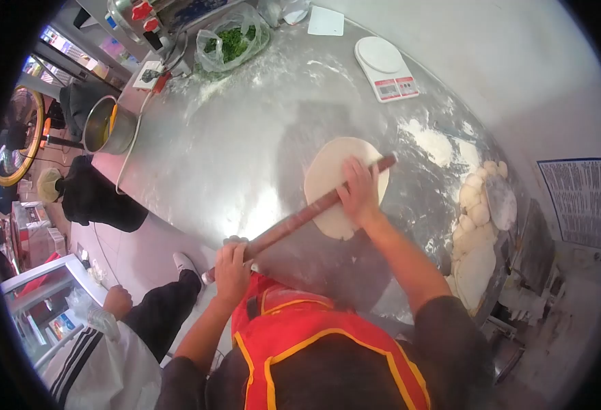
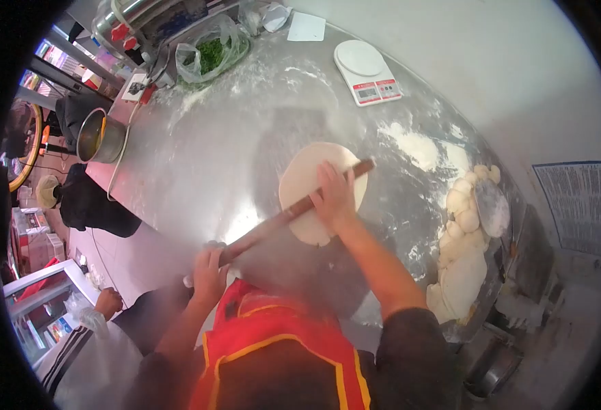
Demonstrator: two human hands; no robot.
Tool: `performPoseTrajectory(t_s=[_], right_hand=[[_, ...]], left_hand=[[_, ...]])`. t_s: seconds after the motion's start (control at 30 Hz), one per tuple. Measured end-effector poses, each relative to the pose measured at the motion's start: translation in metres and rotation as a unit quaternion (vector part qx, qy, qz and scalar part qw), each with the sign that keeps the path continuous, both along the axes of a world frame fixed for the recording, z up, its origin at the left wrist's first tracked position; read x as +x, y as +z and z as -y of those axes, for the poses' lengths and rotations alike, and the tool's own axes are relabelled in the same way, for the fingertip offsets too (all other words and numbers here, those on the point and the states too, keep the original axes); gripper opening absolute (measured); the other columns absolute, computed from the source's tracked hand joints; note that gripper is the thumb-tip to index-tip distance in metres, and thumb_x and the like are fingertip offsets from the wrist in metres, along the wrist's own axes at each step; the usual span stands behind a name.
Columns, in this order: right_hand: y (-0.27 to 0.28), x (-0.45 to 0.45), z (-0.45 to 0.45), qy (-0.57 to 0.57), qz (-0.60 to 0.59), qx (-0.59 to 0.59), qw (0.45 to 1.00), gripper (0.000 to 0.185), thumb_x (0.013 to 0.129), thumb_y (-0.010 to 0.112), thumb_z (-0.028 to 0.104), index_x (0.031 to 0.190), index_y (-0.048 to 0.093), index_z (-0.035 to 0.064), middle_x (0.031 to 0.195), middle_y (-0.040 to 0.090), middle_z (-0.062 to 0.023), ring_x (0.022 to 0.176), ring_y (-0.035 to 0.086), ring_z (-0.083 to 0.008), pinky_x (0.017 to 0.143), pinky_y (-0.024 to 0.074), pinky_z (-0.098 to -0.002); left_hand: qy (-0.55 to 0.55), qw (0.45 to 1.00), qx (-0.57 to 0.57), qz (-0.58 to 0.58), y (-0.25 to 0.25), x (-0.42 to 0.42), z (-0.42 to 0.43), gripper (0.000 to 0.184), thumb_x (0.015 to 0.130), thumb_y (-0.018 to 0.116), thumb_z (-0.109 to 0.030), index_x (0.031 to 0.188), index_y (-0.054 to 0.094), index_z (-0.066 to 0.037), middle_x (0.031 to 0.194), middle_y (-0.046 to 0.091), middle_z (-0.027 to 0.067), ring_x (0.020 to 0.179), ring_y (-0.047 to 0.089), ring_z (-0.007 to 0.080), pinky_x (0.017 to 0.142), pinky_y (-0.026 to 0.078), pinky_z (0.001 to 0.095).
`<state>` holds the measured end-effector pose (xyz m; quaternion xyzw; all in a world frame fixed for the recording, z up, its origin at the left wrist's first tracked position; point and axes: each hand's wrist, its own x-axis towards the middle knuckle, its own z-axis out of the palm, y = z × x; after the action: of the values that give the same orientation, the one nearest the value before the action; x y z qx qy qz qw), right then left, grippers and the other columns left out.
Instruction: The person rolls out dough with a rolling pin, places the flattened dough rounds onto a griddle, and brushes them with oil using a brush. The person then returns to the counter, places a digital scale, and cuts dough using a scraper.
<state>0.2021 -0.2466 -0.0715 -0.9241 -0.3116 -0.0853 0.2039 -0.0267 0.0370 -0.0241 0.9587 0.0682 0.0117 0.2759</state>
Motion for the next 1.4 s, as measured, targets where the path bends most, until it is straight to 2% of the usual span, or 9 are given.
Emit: performPoseTrajectory(t_s=[0.2,0.43,0.53,0.67,0.83,1.17,1.27,1.33,1.4], right_hand=[[0.010,0.136,-0.133,0.023,0.069,0.042,0.996,0.052,0.090,0.050,0.028,0.136,0.041,0.0056,0.140,0.041,-0.0193,0.132,0.036,-0.0344,0.109,0.0202,-0.0570],[0.020,0.014,-0.021,-0.003,-0.083,-0.073,0.994,0.064,0.075,0.060,0.021,0.135,0.044,0.0028,0.141,0.041,-0.0162,0.136,0.032,-0.0340,0.108,0.0219,-0.0586],[0.018,0.063,-0.063,0.097,0.020,-0.104,0.990,0.057,0.081,0.058,0.023,0.132,0.046,0.0015,0.140,0.042,-0.0174,0.134,0.034,-0.0360,0.105,0.0244,-0.0602],[0.009,0.152,-0.157,0.066,0.056,0.037,0.996,0.053,0.087,0.052,0.024,0.136,0.040,0.0058,0.144,0.038,-0.0161,0.132,0.036,-0.0341,0.109,0.0226,-0.0544],[0.011,0.071,-0.051,0.078,-0.025,-0.156,0.984,0.051,0.084,0.057,0.022,0.131,0.046,0.0014,0.142,0.040,-0.0163,0.134,0.033,-0.0356,0.108,0.0258,-0.0540],[0.021,0.029,-0.018,0.063,-0.001,-0.020,0.998,0.048,0.087,0.054,0.024,0.132,0.046,0.0060,0.140,0.043,-0.0142,0.131,0.039,-0.0314,0.107,0.0276,-0.0504],[0.016,-0.029,0.061,0.034,-0.009,-0.180,0.983,0.055,0.087,0.054,0.030,0.136,0.043,0.0053,0.144,0.039,-0.0120,0.136,0.032,-0.0272,0.111,0.0203,-0.0522],[0.021,-0.069,0.108,-0.018,-0.177,-0.069,0.982,0.054,0.087,0.055,0.026,0.135,0.043,0.0037,0.142,0.040,-0.0129,0.136,0.032,-0.0308,0.110,0.0217,-0.0522],[0.039,-0.100,0.131,-0.045,-0.153,-0.091,0.983,0.052,0.086,0.057,0.018,0.133,0.043,0.0024,0.139,0.042,-0.0169,0.134,0.034,-0.0351,0.109,0.0245,-0.0511]], left_hand=[[0.077,0.997,0.017,0.001,-0.006,0.044,-0.044,0.054,0.073,0.069,-0.002,0.125,0.057,-0.011,0.104,0.055,0.0125,0.096,0.052,0.0318,0.083,0.042,0.0414],[-0.020,0.997,-0.023,-0.072,-0.001,0.011,-0.026,0.055,0.070,0.071,-0.007,0.123,0.060,-0.013,0.106,0.055,0.0118,0.101,0.053,0.0315,0.085,0.045,0.0417],[0.042,0.995,-0.011,-0.085,0.003,0.019,-0.033,0.055,0.071,0.072,-0.006,0.124,0.059,-0.013,0.107,0.054,0.0121,0.100,0.053,0.0314,0.087,0.045,0.0415],[0.106,0.994,-0.004,-0.030,-0.013,0.047,-0.056,0.053,0.073,0.069,-0.005,0.125,0.059,-0.013,0.105,0.055,0.0124,0.100,0.053,0.0312,0.086,0.044,0.0408],[0.044,0.999,-0.012,-0.029,0.001,0.023,-0.020,0.053,0.073,0.069,-0.003,0.124,0.059,-0.011,0.103,0.056,0.0125,0.099,0.053,0.0311,0.085,0.045,0.0400],[-0.034,0.998,-0.044,0.000,-0.005,-0.016,0.032,0.062,0.070,0.070,0.001,0.128,0.056,-0.013,0.099,0.057,0.0098,0.090,0.054,0.0305,0.078,0.045,0.0410],[-0.026,0.995,-0.062,-0.073,-0.014,-0.032,0.068,0.042,0.069,0.071,-0.006,0.108,0.058,-0.009,0.101,0.057,0.0137,0.090,0.054,0.0340,0.076,0.045,0.0437],[-0.027,0.990,-0.071,-0.116,-0.014,-0.030,0.085,0.035,0.068,0.071,-0.008,0.100,0.056,-0.008,0.099,0.056,0.0153,0.089,0.054,0.0354,0.075,0.045,0.0453],[-0.033,0.987,-0.066,-0.141,-0.002,-0.029,0.098,0.030,0.068,0.070,-0.010,0.093,0.053,-0.006,0.096,0.056,0.0168,0.087,0.054,0.0367,0.073,0.046,0.0469]])
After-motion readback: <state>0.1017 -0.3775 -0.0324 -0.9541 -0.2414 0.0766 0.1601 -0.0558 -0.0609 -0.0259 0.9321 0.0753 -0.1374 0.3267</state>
